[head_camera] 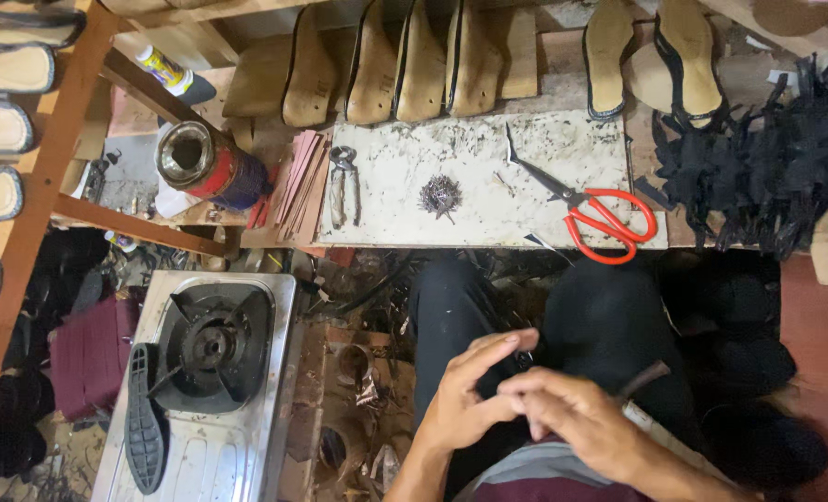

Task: The person trims the edge of a shoe insole with scissors, hammers the insole, and places wooden shoe lasts onto a shelf. They handle several insoles and lasts one at a time at the workbench.

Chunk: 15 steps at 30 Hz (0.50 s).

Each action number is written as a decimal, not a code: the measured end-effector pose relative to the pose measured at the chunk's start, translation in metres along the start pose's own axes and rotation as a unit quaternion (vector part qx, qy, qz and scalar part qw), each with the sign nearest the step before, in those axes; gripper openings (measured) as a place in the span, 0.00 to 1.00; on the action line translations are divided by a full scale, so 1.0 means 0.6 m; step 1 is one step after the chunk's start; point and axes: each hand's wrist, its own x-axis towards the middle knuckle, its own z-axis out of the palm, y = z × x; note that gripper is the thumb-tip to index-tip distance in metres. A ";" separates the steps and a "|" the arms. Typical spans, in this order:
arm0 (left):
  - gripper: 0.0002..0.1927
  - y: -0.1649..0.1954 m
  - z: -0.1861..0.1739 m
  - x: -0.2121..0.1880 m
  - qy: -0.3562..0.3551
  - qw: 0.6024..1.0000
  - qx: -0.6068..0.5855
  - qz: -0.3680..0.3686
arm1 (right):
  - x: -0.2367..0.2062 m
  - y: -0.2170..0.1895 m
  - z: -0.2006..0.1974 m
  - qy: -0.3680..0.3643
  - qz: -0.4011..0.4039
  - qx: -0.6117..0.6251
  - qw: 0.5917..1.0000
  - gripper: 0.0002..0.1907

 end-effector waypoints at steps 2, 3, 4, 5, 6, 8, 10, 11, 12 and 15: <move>0.21 0.003 -0.007 -0.002 0.008 0.999 -0.030 -0.026 | -0.002 0.001 -0.029 0.040 -0.002 0.028 0.999 0.24; 0.15 0.005 -0.010 -0.004 0.022 0.999 -0.012 -0.020 | -0.006 0.002 -0.041 0.063 0.006 0.028 0.998 0.24; 0.11 0.005 -0.013 -0.004 0.035 0.999 0.005 -0.014 | -0.011 0.003 -0.052 0.086 0.015 0.028 0.996 0.25; 0.10 0.005 -0.013 -0.005 0.060 0.997 0.009 -0.038 | -0.016 0.006 -0.058 0.109 0.025 0.028 0.993 0.26; 0.09 0.005 -0.013 -0.007 0.085 0.994 0.013 -0.063 | -0.019 0.009 -0.061 0.113 0.041 0.043 0.992 0.26; 0.07 0.002 -0.008 -0.010 0.125 0.987 0.024 -0.095 | -0.027 0.015 -0.060 0.121 0.071 0.074 0.987 0.27; 0.06 -0.005 0.000 -0.014 0.155 0.981 0.038 -0.106 | -0.029 0.023 -0.054 0.085 0.062 0.033 0.994 0.27; 0.06 -0.010 0.004 -0.017 0.168 0.976 0.038 -0.133 | -0.030 0.026 -0.049 0.066 0.058 0.012 0.996 0.28; 0.05 -0.016 0.006 -0.022 0.182 0.970 0.038 -0.158 | -0.030 0.029 -0.044 0.069 0.066 0.032 0.995 0.27; 0.02 -0.043 0.007 -0.038 0.221 0.956 0.061 -0.184 | -0.030 0.035 -0.030 0.070 0.085 0.085 0.990 0.26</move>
